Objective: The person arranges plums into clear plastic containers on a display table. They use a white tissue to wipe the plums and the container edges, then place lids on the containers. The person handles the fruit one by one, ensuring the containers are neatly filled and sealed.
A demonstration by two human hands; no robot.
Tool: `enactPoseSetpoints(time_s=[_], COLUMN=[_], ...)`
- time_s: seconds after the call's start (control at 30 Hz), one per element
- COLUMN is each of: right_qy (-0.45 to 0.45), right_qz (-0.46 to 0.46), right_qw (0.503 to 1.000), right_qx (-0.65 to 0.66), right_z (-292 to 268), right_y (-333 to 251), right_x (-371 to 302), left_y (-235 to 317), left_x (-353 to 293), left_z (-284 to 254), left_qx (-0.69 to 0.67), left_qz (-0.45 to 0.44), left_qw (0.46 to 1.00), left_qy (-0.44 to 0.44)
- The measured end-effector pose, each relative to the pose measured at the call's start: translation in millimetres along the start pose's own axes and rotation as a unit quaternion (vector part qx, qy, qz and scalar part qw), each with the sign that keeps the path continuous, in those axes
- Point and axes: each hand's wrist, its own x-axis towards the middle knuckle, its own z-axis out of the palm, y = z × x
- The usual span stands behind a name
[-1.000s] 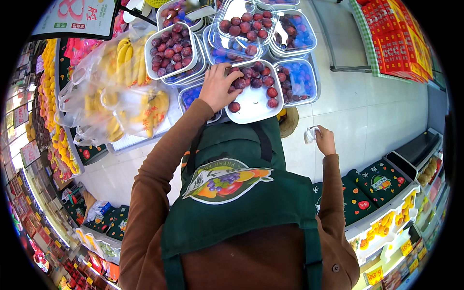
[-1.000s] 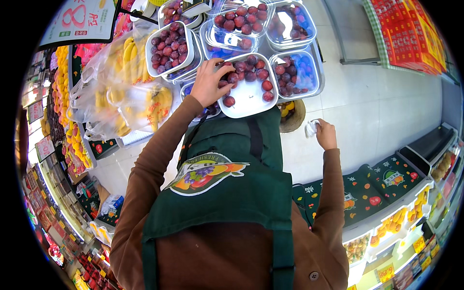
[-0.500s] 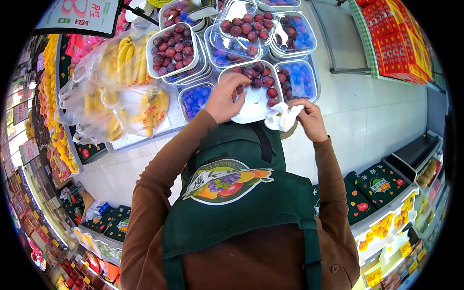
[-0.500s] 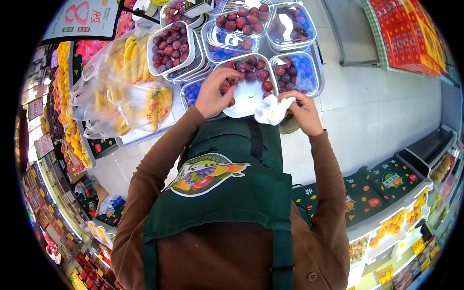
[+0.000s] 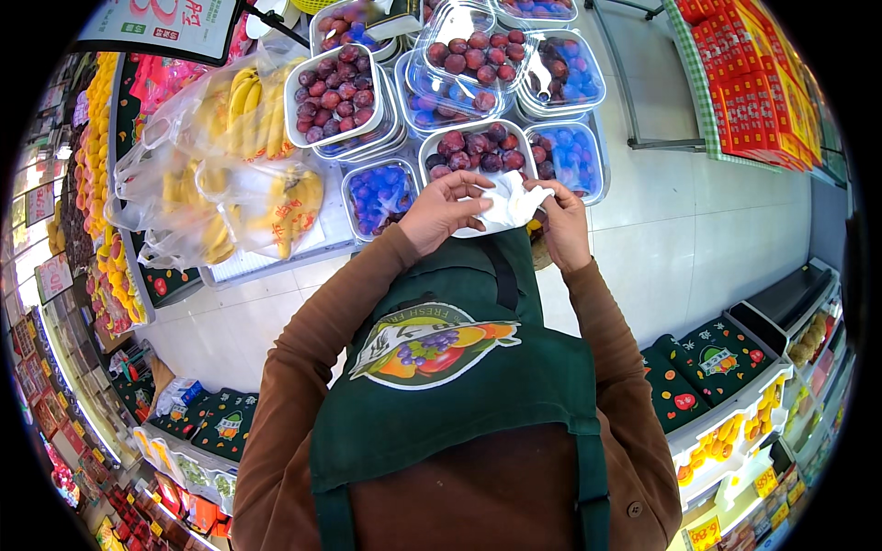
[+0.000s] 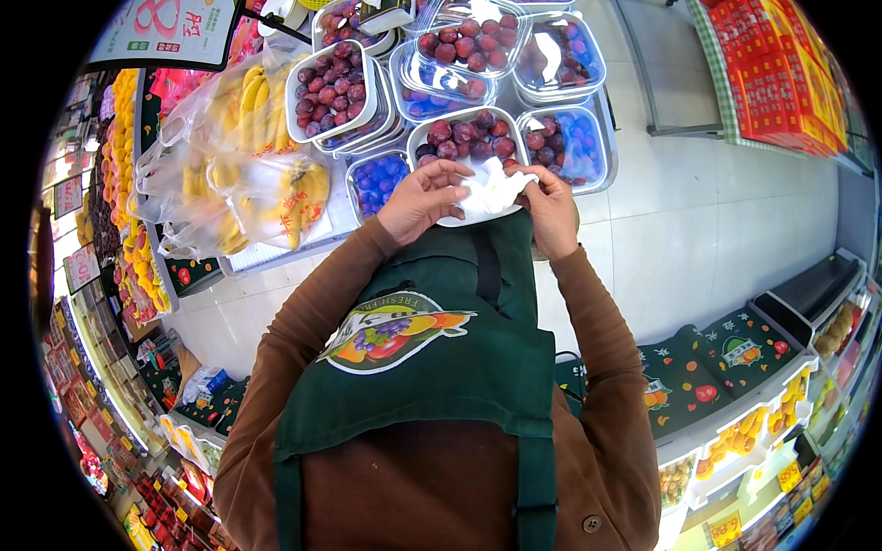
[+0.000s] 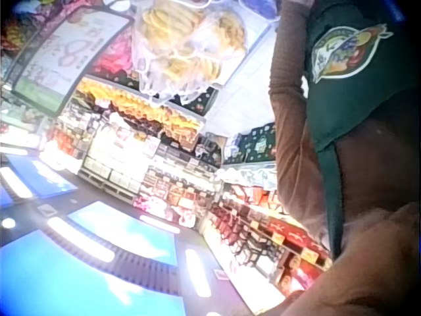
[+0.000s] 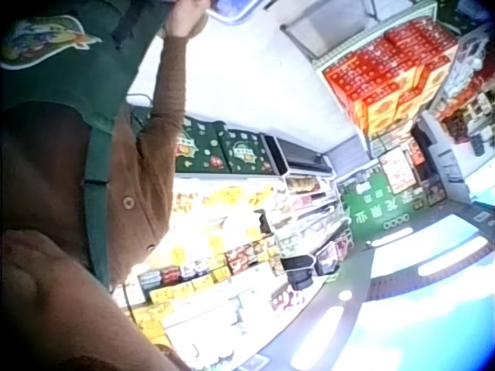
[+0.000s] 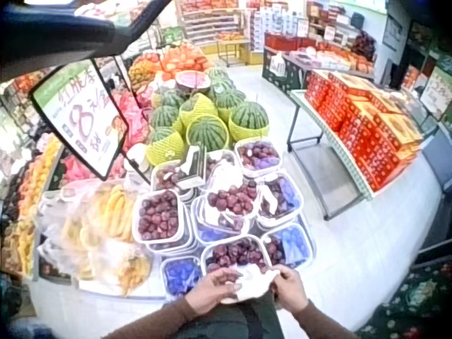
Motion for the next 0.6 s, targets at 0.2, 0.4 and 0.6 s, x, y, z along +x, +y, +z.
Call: enactPoseSetpoints(time_s=[0.2,0.4,0.6], right_qy=[0.068,-0.042,-0.184], right_qz=[-0.097,-0.163,0.007], right_qw=[0.985,0.942,0.982], right_qx=[-0.123,-0.289,-0.029], right_z=[-14.1,-36.8,-12.6], right_y=[-7.2,-43.8,-80.0], right_x=[3.7,9.0,18.7], left_y=[2.7,32.6,59.3], left_x=[-0.4,-2.7,-3.1], left_z=[-13.3,-13.0,-7.8], left_qx=[0.051,0.018,0.097], left_qz=[0.011,0.032,0.040], left_qw=[0.998,0.997,0.994], left_qy=[0.039,0.065,-0.026])
